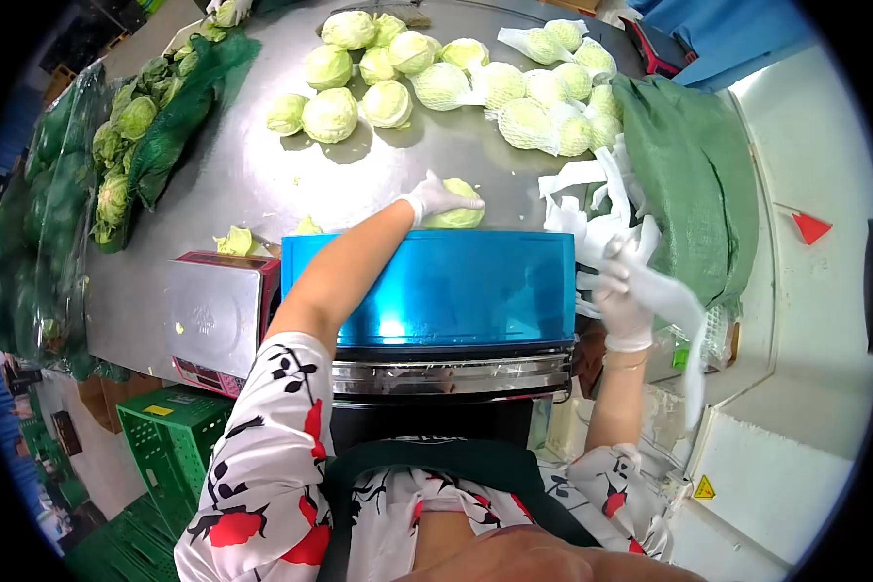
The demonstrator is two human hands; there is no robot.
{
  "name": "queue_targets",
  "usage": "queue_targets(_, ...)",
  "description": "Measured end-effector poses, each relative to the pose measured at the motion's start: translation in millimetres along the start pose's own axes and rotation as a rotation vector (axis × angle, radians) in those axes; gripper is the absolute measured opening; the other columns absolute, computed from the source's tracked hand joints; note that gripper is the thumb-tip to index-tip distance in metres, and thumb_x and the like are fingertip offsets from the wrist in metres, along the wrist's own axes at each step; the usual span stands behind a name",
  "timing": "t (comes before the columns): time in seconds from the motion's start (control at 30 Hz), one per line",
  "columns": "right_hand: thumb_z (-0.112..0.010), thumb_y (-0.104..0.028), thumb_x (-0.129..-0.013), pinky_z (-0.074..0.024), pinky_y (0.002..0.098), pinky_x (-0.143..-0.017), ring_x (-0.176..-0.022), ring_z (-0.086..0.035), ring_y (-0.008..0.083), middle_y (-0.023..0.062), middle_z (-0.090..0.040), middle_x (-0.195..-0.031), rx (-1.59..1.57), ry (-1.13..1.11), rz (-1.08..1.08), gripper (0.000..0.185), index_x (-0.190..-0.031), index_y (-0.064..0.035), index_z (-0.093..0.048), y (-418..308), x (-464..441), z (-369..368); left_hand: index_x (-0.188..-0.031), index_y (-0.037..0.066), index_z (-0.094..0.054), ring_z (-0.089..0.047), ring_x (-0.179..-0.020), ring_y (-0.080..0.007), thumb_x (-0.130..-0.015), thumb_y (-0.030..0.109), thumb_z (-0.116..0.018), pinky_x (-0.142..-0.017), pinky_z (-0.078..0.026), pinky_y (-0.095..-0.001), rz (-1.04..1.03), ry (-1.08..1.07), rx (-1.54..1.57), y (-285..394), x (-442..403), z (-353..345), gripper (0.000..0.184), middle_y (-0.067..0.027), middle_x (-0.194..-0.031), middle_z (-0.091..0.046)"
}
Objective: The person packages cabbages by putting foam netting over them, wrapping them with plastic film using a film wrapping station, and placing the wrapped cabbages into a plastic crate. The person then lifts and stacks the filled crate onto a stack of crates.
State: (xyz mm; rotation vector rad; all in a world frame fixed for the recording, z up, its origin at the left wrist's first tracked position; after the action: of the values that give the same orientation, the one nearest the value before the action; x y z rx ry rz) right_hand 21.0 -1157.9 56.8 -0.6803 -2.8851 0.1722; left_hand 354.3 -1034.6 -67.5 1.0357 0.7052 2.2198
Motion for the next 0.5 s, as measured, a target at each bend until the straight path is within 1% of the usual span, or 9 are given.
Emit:
queue_targets(0.07,-0.045,-0.024,-0.102,-0.0466,0.0253,-0.063,-0.077,-0.049,0.0160,0.0099,-0.052,-0.105,-0.099,0.064,-0.088,0.031,-0.124,-0.0014,-0.043,23.3,8.5,6.3,-0.132,-0.017,-0.040,-0.058,-0.121,-0.0329,-0.049,0.066,-0.087,-0.101,-0.047,-0.0366,0.067,-0.049,0.004,0.4,-9.8,-7.2,0.127,-0.0267,-0.130,-0.056)
queue_targets(0.13,-0.039,-0.023,-0.106,-0.0441,0.0233,-0.058,-0.071,-0.047,0.0149,0.0094,-0.052,-0.099,-0.102,0.090,-0.190,0.027,-0.120,-0.0007,-0.044,50.9,12.9,-2.6,-0.128,-0.015,-0.047,-0.060,-0.118,-0.0309,-0.047,0.065,-0.089,-0.099,-0.049,-0.0369,0.091,-0.072,0.128,-10.7,-15.4,-3.0,0.122,-0.0253,-0.126,-0.060)
queue_targets(0.2,-0.040,-0.018,-0.106,-0.0411,0.0219,-0.050,-0.064,-0.044,0.0124,0.0083,-0.050,-0.093,-0.101,0.199,-0.283,0.019,-0.112,-0.0007,-0.044,79.8,19.9,-13.5,-0.125,-0.010,-0.054,-0.065,-0.109,-0.0261,-0.061,0.056,-0.087,-0.091,-0.054,-0.0349,0.050,-0.077,0.402,-16.1,-7.3,10.5,0.097,-0.0198,-0.120,-0.064)
queue_targets(0.27,-0.050,-0.011,-0.100,-0.0412,0.0215,-0.048,-0.063,-0.046,0.0098,0.0074,-0.051,-0.090,0.145,0.070,-0.403,0.013,-0.108,-0.0012,-0.045,108.8,25.0,-19.7,-0.125,-0.005,-0.056,-0.066,-0.106,-0.0238,-0.071,0.049,-0.084,-0.089,-0.056,-0.0333,-0.034,-0.072,0.729,3.7,31.9,41.0,0.081,-0.0162,-0.119,-0.065)
queue_targets(0.3,-0.058,-0.012,-0.097,-0.0401,0.0196,-0.049,-0.063,-0.047,0.0072,0.0036,-0.053,-0.084,0.337,0.026,-0.434,0.014,-0.103,-0.0026,-0.049,124.0,28.1,-28.5,-0.130,0.001,-0.054,-0.067,-0.103,-0.0215,-0.084,0.038,-0.076,-0.085,-0.057,-0.0312,-0.072,-0.028,0.892,3.8,39.9,50.8,0.063,-0.0119,-0.121,-0.065)
queue_targets(0.33,-0.065,-0.014,-0.093,-0.0390,0.0177,-0.050,-0.063,-0.048,0.0045,-0.0002,-0.054,-0.079,0.529,-0.023,-0.458,0.016,-0.098,-0.0039,-0.054,137.3,33.0,-40.1,-0.134,0.003,-0.051,-0.065,-0.108,-0.0208,-0.086,0.037,-0.074,-0.089,-0.056,-0.0332,-0.124,-0.073,1.055,-4.2,41.2,60.1,0.063,-0.0101,-0.125,-0.062)
queue_targets(0.4,-0.072,-0.009,-0.086,-0.0405,0.0192,-0.051,-0.059,-0.052,0.0056,0.0025,-0.062,-0.077,0.688,0.036,-0.609,0.013,-0.088,-0.0022,-0.061,156.1,46.7,-56.0,-0.136,0.003,-0.047,-0.060,-0.116,-0.0211,-0.088,0.037,-0.072,-0.095,-0.053,-0.0363,-0.350,-0.043,1.309,-21.4,69.4,80.3,0.064,-0.0097,-0.130,-0.059)
queue_targets(0.47,-0.072,-0.005,-0.086,-0.0455,0.0221,-0.056,-0.069,-0.058,0.0083,0.0045,-0.065,-0.083,0.809,-0.095,-0.504,0.009,-0.090,-0.0015,-0.064,177.8,60.1,-54.3,-0.141,0.004,-0.044,-0.057,-0.120,-0.0230,-0.086,0.037,-0.072,-0.099,-0.050,-0.0376,-0.440,0.092,1.187,-31.5,126.7,107.4,0.069,-0.0096,-0.134,-0.056)
queue_targets(0.5,-0.071,-0.002,-0.084,-0.0472,0.0237,-0.061,-0.073,-0.059,0.0100,0.0055,-0.065,-0.085,1.100,-0.291,-0.213,0.008,-0.087,-0.0016,-0.063,185.9,57.8,-64.1,-0.143,0.004,-0.042,-0.056,-0.123,-0.0240,-0.086,0.037,-0.072,-0.101,-0.048,-0.0383,-0.477,0.155,1.125,-36.1,155.6,113.4,0.072,-0.0096,-0.135,-0.054)
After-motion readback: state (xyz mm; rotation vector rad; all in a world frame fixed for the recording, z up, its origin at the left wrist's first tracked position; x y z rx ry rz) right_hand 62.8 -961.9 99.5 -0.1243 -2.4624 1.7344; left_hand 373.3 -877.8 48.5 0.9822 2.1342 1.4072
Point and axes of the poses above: each hand's wrist, its own x-axis away from the middle knuckle, its own z-axis out of the back of the hand, y = z × x, the point moved 2 cm from there along -x, towards the middle knuckle
